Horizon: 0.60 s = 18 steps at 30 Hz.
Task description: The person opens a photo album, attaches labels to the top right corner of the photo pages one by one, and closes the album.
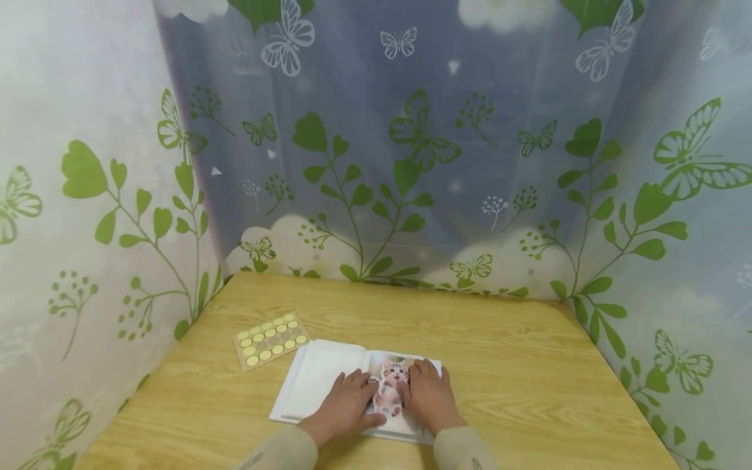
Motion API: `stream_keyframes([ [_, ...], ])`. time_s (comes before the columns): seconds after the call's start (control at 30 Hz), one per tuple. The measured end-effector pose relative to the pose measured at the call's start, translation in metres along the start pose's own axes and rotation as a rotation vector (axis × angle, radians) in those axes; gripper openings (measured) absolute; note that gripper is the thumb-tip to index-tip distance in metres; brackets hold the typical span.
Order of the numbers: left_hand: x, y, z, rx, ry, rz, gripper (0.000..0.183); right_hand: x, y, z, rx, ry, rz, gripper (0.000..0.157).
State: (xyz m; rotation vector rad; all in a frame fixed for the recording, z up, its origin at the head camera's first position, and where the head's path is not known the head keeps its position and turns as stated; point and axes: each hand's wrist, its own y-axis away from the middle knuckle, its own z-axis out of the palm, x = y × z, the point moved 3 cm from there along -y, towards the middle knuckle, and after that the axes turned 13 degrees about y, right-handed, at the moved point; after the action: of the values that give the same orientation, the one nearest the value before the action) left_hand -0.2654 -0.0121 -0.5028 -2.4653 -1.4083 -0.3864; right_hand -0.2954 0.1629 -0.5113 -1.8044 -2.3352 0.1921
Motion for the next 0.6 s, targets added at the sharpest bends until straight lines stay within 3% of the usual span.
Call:
stream_keyframes([
  [0.33,0.004,0.000,-0.002,-0.003,-0.020,0.023,0.063,0.009,0.005,-0.003,-0.098,-0.079,0.066,0.051],
  [0.6,0.005,0.000,-0.002,0.025,-0.023,0.049,0.059,0.020,0.010,-0.005,-0.090,-0.137,0.105,0.047],
])
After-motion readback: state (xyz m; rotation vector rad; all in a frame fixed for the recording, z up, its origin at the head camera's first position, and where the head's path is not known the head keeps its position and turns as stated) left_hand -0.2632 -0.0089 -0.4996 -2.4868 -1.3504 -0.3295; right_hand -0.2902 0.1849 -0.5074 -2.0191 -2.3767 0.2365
